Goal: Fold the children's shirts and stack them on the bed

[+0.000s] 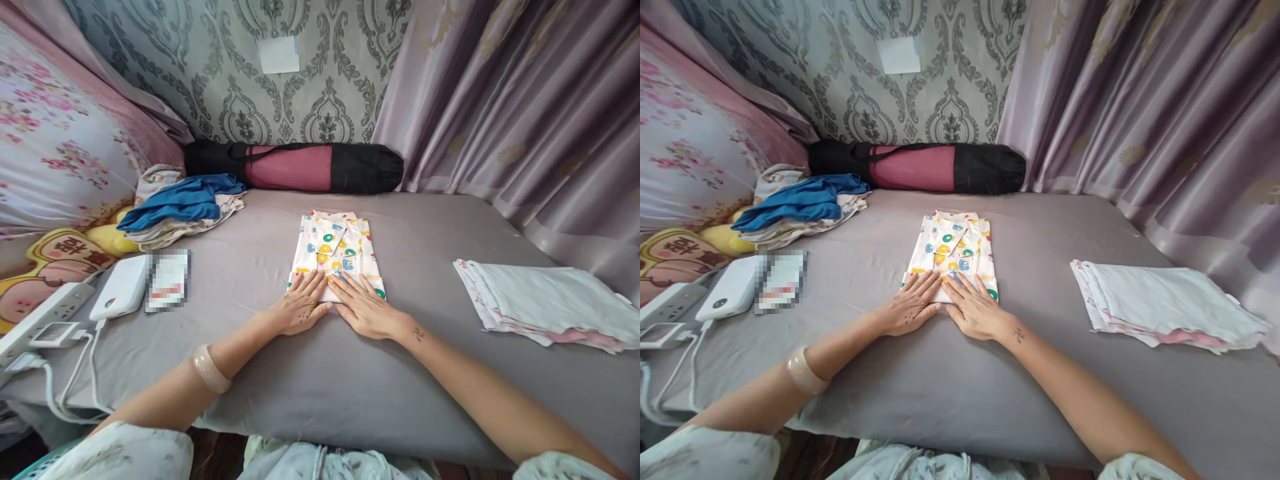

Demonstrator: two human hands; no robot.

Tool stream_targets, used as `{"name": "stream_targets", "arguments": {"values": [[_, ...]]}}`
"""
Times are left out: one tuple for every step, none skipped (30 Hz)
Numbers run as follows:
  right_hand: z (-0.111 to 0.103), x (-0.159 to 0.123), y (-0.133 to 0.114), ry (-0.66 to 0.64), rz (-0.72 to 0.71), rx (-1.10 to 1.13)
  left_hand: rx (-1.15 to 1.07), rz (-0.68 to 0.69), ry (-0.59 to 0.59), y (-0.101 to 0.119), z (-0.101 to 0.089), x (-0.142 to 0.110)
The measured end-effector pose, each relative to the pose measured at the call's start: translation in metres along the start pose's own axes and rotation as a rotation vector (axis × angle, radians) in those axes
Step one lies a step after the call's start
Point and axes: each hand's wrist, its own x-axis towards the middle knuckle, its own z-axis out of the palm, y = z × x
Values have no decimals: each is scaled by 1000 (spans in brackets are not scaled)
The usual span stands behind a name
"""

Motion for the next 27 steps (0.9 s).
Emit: {"name": "stream_targets", "arguments": {"values": [[-2,0,0,-10,2,14,-10,-4,-10,0,-1,0],[-3,1,1,-22,0,30,-18,-3,-18,-1,-2,1],[-5,1,2,-36,-3,47,-23,1,-20,-1,-4,1],[-7,0,3,-46,-5,60,-24,6,-18,-2,-6,1],[-9,0,4,-46,0,65,-18,10,-4,-2,-8,1],[-10,-1,5,-35,10,59,-4,13,23,-4,-9,2],[-11,-1,7,-16,22,43,16,15,58,-5,-9,2],[-11,-2,9,8,30,22,38,19,92,-7,-9,3],[-9,-3,11,26,29,1,57,26,116,-10,-7,3],[-8,-3,14,36,18,-15,68,35,126,-13,-6,4],[-5,-4,15,36,-2,-22,68,46,117,-16,-4,5],[-3,-3,17,32,-21,-22,60,57,94,-19,-2,6],[-1,-3,18,27,-34,-19,48,69,66,-21,0,7],[0,-3,19,21,-40,-15,36,80,39,-24,1,7],[1,-2,19,18,-41,-9,27,90,19,-25,1,8],[0,-2,19,15,-39,-2,22,100,5,-27,1,8],[-1,-1,19,11,-38,6,20,110,-1,-28,-1,9],[-3,-1,20,3,-39,18,20,119,-4,-28,-2,9],[-6,-2,20,-6,-42,34,22,126,-3,-29,-4,8],[-8,-3,22,-13,-41,51,24,128,6,-30,-5,8],[-11,-5,23,-14,-31,64,29,121,26,-31,-7,7],[-13,-7,26,-7,-13,70,36,107,53,-32,-8,5],[-15,-9,29,6,12,68,43,86,81,-34,-9,4],[-15,-11,32,19,36,58,48,65,101,-37,-10,2],[-14,-13,36,28,57,44,48,47,107,-40,-10,1],[-13,-15,39,26,69,33,44,37,93,-43,-9,-1],[-11,-16,42,18,73,26,36,34,69,-45,-9,-2]]}}
